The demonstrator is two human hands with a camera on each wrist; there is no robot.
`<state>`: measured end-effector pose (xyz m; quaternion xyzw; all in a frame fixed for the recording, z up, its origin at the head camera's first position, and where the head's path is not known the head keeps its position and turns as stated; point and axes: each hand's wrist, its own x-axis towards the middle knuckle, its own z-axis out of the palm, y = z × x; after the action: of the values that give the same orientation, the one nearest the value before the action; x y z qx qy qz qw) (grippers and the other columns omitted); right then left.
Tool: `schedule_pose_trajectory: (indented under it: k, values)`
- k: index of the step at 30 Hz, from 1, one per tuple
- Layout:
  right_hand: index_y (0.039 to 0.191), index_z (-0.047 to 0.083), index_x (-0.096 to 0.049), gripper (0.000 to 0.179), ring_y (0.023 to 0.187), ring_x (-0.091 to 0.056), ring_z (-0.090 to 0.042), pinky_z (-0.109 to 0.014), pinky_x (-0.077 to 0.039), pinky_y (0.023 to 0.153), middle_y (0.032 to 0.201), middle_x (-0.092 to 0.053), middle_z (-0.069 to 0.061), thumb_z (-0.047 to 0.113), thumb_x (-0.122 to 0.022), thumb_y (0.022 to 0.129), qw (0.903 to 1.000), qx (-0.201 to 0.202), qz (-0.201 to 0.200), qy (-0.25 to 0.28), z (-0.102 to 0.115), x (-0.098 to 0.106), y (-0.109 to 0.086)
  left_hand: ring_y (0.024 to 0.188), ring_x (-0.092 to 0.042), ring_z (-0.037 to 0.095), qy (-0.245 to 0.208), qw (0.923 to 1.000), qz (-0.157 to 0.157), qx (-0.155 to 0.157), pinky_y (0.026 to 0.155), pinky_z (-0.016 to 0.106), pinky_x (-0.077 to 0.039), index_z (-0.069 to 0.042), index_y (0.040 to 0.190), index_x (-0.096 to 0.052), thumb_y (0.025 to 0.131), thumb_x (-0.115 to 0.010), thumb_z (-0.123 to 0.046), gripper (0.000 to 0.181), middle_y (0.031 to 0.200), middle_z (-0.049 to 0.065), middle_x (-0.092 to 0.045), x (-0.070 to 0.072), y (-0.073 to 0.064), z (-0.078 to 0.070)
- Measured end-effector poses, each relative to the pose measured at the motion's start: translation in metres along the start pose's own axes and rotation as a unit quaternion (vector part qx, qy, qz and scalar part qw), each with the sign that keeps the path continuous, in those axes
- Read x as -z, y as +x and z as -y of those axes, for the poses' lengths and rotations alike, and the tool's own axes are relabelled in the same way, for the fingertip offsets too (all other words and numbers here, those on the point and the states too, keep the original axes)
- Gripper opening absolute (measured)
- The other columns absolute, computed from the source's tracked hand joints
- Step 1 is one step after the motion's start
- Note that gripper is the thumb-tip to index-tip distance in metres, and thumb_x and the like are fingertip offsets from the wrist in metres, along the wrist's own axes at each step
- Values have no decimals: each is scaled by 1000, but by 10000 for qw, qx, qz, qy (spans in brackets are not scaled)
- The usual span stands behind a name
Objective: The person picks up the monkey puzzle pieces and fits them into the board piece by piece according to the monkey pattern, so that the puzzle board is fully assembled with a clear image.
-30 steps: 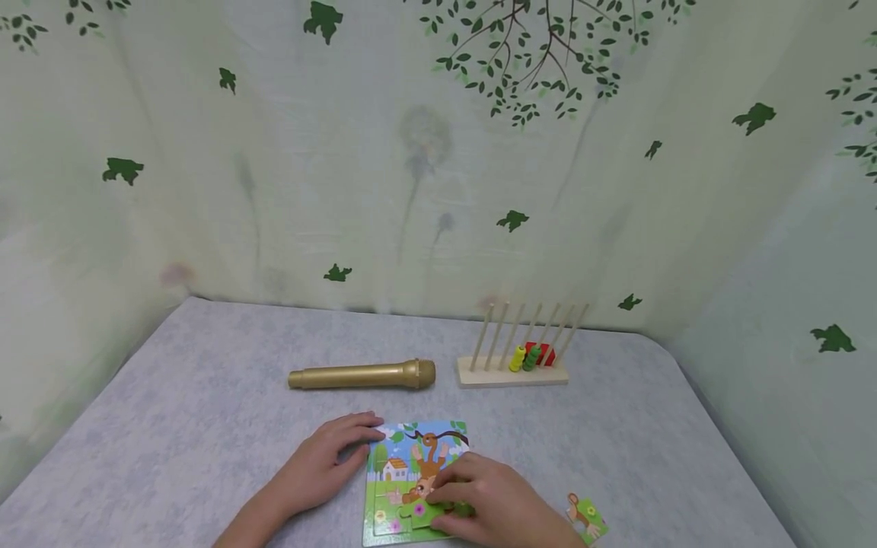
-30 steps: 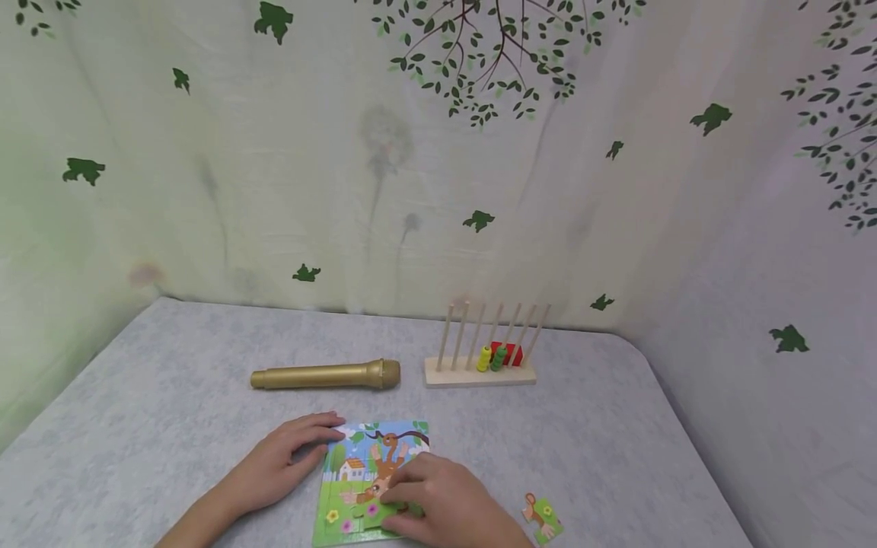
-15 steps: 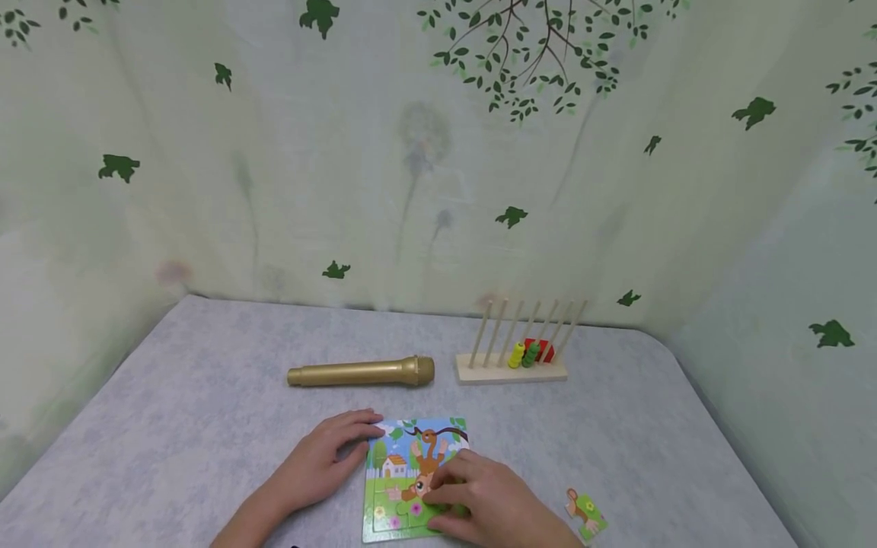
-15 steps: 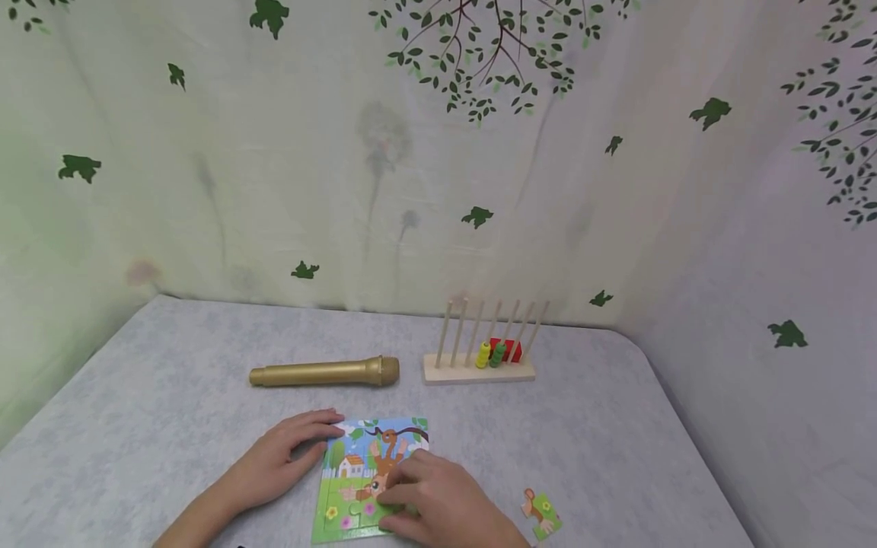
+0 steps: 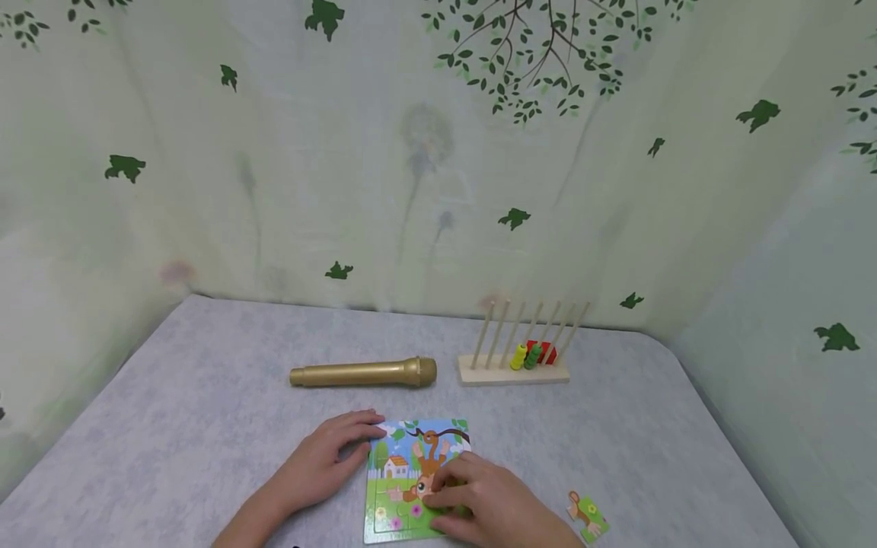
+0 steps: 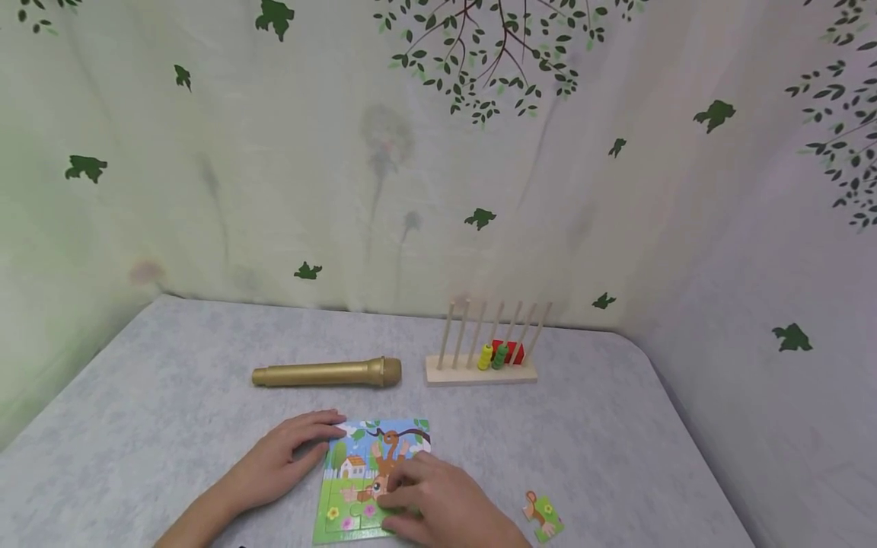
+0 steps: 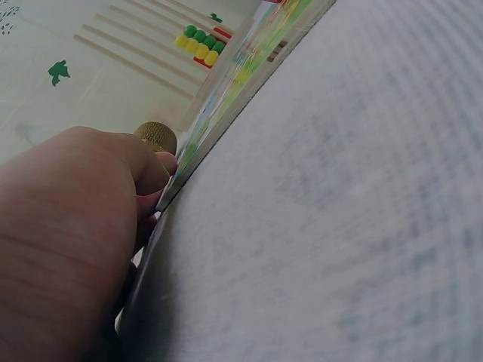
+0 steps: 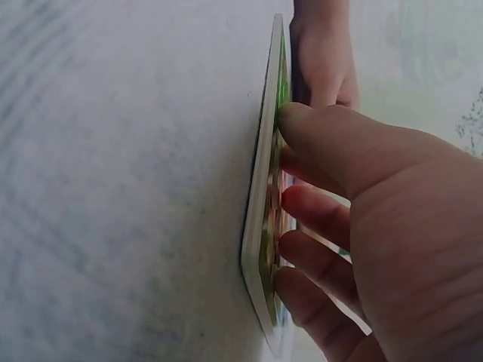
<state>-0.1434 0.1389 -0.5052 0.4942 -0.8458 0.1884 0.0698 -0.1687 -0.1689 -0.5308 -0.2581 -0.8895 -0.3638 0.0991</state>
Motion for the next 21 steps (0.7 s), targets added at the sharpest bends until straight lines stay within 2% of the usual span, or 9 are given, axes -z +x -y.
schedule_pose_trajectory:
  k: [5, 13, 17, 21]
  values:
    - [120, 31, -76, 24, 106, -57, 3, -10, -49, 90, 116, -65, 19, 42, -66, 101, 9983, -340, 335, 329, 1, 5, 0, 132, -60, 25, -26, 10000, -21, -2, 105, 55, -51, -25, 118, -75, 96, -71, -8, 28, 137, -4, -67, 1, 0, -1]
    - [128, 37, -70, 27, 111, -56, 4, -17, -53, 90, 121, -63, 23, 41, -65, 102, 9925, -807, 557, 736, 0, 17, -10, 133, -60, 26, -47, 10000, 36, -54, 105, 56, -50, -25, 119, -75, 98, -70, -9, 28, 137, -4, -67, -1, 1, 0]
    - [129, 38, -71, 30, 112, -57, 1, -23, -56, 90, 122, -63, 22, 49, -59, 103, 9851, -1244, 699, 962, -5, 24, -21, 133, -59, 27, -67, 9999, 91, -88, 106, 56, -50, -24, 120, -74, 98, -69, -9, 28, 138, -3, -66, -1, 1, 1]
    - [129, 36, -71, 34, 113, -57, -1, -27, -57, 92, 123, -62, 21, 53, -58, 102, 9708, -1843, 767, 1332, -9, 33, -36, 134, -59, 28, -54, 9999, 137, -37, 106, 57, -49, -25, 121, -74, 99, -68, -10, 28, 139, -3, -66, 0, 1, 1]
